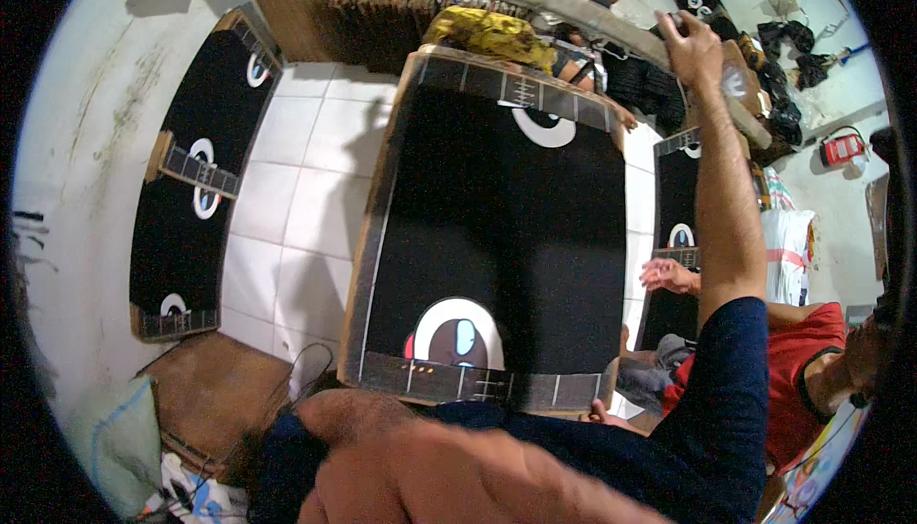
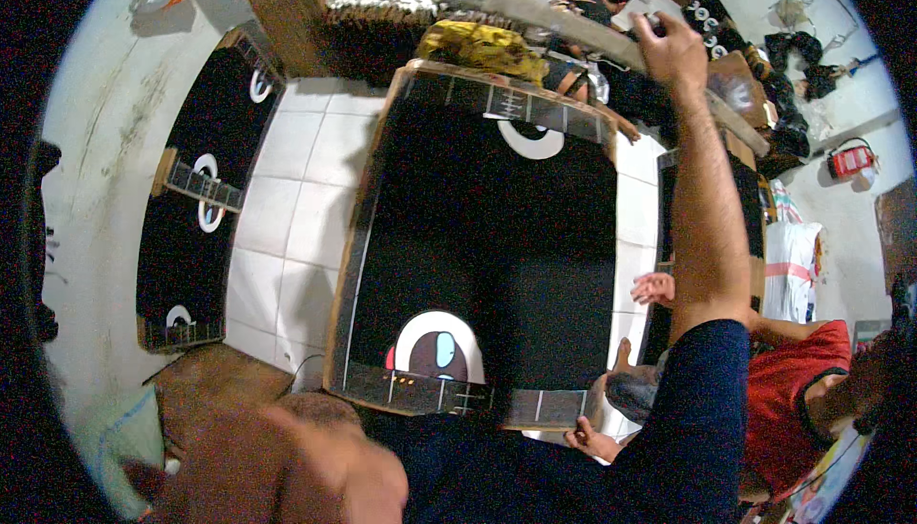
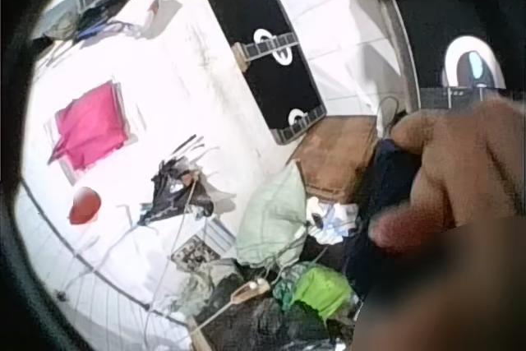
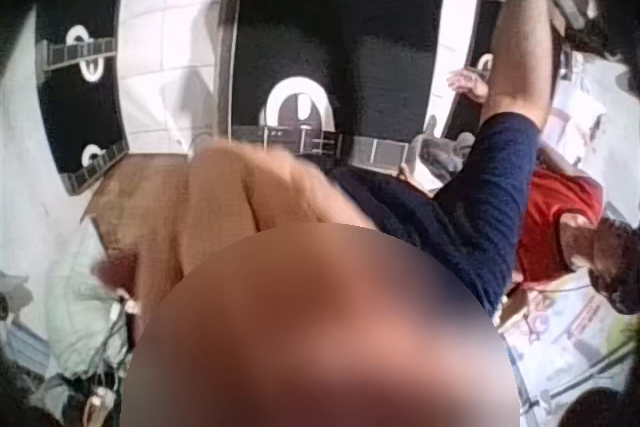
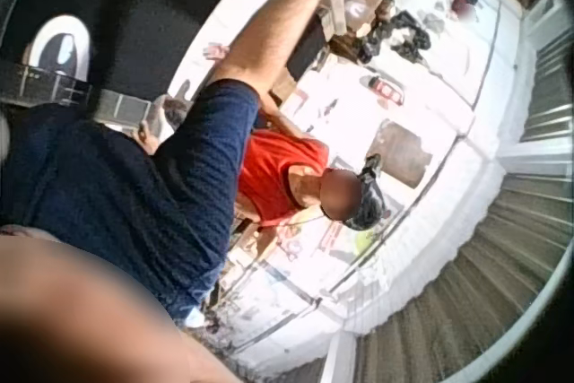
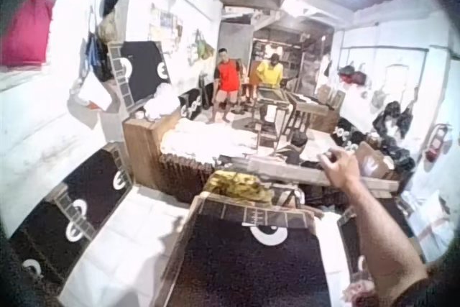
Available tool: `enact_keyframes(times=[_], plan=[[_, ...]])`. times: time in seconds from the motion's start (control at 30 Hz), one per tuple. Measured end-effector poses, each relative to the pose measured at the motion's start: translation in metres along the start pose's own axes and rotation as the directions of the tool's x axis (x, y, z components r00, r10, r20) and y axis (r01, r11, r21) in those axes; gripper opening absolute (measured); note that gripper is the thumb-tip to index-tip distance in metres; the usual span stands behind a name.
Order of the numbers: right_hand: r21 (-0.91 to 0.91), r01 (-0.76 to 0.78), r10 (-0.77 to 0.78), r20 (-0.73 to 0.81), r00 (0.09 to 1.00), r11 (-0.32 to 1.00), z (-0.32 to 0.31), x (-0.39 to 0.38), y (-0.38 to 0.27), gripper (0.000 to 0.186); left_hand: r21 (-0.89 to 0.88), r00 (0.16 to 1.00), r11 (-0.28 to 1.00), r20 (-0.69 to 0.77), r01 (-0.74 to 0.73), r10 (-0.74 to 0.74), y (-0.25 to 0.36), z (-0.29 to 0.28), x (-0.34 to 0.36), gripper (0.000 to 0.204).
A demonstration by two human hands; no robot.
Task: The person repeatedly places a screen printing frame over a black t-shirt, uses a squeegee to pull ink across the mesh, then lifts the frame to reveal the printed design. This cycle is performed multiple times on the same shirt.
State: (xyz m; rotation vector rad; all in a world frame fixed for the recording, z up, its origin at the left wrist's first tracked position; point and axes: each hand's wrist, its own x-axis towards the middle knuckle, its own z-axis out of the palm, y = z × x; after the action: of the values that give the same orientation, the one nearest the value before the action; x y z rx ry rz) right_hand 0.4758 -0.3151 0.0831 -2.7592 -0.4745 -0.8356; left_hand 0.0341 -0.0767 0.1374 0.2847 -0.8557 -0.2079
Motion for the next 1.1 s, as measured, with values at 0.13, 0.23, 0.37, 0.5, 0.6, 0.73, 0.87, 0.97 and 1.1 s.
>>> enact_keyframes(times=[0.13, 0.23, 0.37, 0.5, 0.6, 0.73, 0.87, 0.97, 1.1], plan=[[-0.065, 0.071, -0.07, 0.017, 0.997, 0.995, 0.009, 0.045, 0.026, 0.077, -0.092, 0.996, 0.996, 0.082, 0.024, -0.017, -0.023, 0.023, 0.001, 0.057], [-0.051, 0.061, -0.061, 0.013, 0.998, 0.997, 0.008, 0.064, 0.031, 0.076, -0.079, 0.996, 0.997, 0.089, -0.001, 0.008, -0.043, 0.037, -0.007, 0.055], [-0.05, 0.014, -0.009, 0.097, 0.995, 0.999, 0.0, 0.068, 0.017, 0.073, -0.024, 0.996, 1.0, 0.082, 0.017, -0.015, -0.074, 0.06, -0.006, 0.051], [-0.035, 0.017, -0.013, 0.122, 0.992, 0.999, 0.005, 0.058, -0.002, 0.081, 0.062, 0.996, 0.997, 0.081, 0.039, -0.044, -0.104, 0.079, 0.001, 0.048], [-0.042, -0.012, 0.02, 0.193, 0.981, 0.999, 0.007, 0.05, -0.007, 0.079, 0.153, 0.995, 0.985, 0.057, 0.074, -0.083, -0.13, 0.092, 0.01, 0.045], [-0.019, -0.01, 0.013, 0.146, 0.989, 1.0, 0.008, 0.038, -0.011, 0.075, 0.379, 0.97, 0.894, -0.137, 0.237, -0.199, -0.164, 0.085, 0.0, 0.042], [-0.012, -0.005, 0.007, 0.11, 0.994, 1.0, 0.007, 0.034, -0.01, 0.076, 0.671, 0.786, 0.511, -0.618, 0.537, -0.014, -0.17, 0.043, -0.096, 0.032], [-0.002, -0.007, 0.007, 0.117, 0.993, 1.0, 0.006, 0.042, -0.008, 0.075, 0.276, 0.269, -0.009, -0.93, 0.961, 0.25, -0.171, 0.038, -0.21, 0.012], [-0.003, 0.016, -0.015, 0.115, 0.993, 1.0, 0.003, 0.064, -0.003, 0.075, 0.249, 0.29, 0.203, -0.935, 0.947, -0.203, -0.209, 0.08, -0.289, 0.046]])
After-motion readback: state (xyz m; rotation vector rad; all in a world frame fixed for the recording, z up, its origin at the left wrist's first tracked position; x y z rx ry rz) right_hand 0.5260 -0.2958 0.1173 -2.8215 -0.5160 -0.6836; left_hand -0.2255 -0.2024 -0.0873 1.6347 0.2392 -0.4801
